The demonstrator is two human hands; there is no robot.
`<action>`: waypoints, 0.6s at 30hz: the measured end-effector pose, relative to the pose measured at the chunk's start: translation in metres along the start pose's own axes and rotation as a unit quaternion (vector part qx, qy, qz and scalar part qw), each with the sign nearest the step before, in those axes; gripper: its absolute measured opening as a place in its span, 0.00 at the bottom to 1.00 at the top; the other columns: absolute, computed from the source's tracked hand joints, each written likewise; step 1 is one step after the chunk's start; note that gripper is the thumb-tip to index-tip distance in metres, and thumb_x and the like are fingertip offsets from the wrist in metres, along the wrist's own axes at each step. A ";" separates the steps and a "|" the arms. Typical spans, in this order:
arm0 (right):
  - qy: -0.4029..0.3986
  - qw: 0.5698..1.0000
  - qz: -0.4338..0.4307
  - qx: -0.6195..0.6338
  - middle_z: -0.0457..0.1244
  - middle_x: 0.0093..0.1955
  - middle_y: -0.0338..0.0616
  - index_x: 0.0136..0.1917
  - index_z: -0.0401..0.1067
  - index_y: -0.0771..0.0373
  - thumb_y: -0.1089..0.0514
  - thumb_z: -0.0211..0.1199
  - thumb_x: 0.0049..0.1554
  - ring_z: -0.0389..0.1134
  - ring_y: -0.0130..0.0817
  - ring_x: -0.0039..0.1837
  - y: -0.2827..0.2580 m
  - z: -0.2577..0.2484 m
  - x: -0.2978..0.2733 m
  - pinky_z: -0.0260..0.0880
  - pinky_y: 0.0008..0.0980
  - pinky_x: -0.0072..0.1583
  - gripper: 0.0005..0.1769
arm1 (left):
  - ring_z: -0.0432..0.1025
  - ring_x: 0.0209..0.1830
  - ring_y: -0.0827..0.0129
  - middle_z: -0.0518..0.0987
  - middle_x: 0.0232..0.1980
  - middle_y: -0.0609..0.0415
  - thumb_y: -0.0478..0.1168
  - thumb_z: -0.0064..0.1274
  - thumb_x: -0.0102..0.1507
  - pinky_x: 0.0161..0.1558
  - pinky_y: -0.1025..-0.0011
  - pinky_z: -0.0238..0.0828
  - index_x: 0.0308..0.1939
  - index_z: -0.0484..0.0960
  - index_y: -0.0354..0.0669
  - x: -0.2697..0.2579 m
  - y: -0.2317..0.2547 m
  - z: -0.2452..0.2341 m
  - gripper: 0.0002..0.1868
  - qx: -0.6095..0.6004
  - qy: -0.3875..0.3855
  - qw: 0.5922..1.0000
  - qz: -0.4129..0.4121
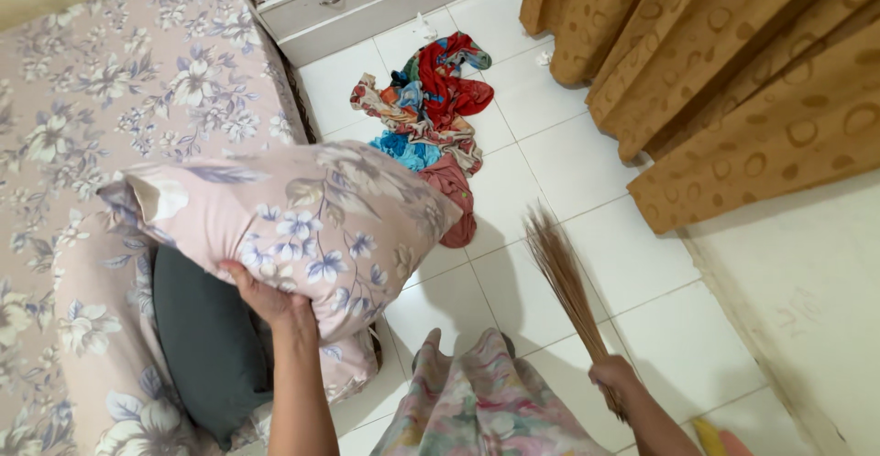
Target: The person uses a traditional broom to tap a floral pillow on the floor, then places it on the bed. They continue to arrange multiple pillows on the bed, including a dark gray pillow, adjusting their positions.
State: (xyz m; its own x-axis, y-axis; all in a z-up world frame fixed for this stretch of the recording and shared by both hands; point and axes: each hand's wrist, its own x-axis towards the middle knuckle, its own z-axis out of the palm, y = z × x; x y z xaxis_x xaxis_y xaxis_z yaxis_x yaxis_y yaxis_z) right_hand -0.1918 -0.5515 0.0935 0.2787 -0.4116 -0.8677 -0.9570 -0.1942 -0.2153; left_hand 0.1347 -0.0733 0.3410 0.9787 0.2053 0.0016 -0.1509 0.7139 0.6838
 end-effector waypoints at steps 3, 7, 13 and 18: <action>-0.024 0.990 0.011 0.141 0.64 0.27 0.54 0.34 0.74 0.77 0.68 0.70 0.41 0.64 0.42 0.27 0.011 -0.005 0.005 0.63 0.41 0.30 0.09 | 0.70 0.71 0.57 0.72 0.72 0.44 0.64 0.37 0.71 0.73 0.60 0.65 0.72 0.66 0.31 -0.013 -0.001 -0.003 0.41 0.015 0.018 1.000 0.013; -0.046 0.968 0.016 0.247 0.63 0.27 0.52 0.37 0.72 0.74 0.70 0.69 0.45 0.64 0.40 0.28 -0.011 0.001 0.009 0.64 0.39 0.30 0.07 | 0.70 0.70 0.58 0.73 0.71 0.44 0.64 0.37 0.72 0.72 0.61 0.66 0.71 0.67 0.30 -0.029 -0.005 -0.012 0.40 0.035 0.057 0.998 0.015; -0.087 0.954 0.002 0.287 0.65 0.30 0.51 0.40 0.73 0.74 0.68 0.67 0.48 0.67 0.38 0.31 -0.070 0.004 0.020 0.69 0.36 0.33 0.07 | 0.71 0.69 0.57 0.74 0.69 0.43 0.62 0.39 0.72 0.71 0.61 0.68 0.69 0.68 0.29 -0.047 -0.006 -0.018 0.39 0.076 0.091 0.992 0.034; -0.065 0.964 -0.056 0.252 0.67 0.31 0.54 0.40 0.73 0.75 0.69 0.69 0.46 0.68 0.39 0.31 -0.115 0.006 0.033 0.71 0.36 0.34 0.08 | 0.73 0.66 0.58 0.74 0.68 0.43 0.61 0.40 0.73 0.69 0.60 0.69 0.69 0.68 0.29 -0.039 -0.012 -0.033 0.37 0.086 0.132 0.986 0.050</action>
State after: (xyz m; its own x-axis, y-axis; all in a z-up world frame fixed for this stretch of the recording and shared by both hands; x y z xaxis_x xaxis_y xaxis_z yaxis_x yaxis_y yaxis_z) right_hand -0.0730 -0.5373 0.0864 0.4014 -0.2921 -0.8681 -0.8482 0.2391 -0.4727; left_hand 0.0942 -0.0673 0.3087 0.8868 0.4514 -0.0990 -0.1966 0.5625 0.8031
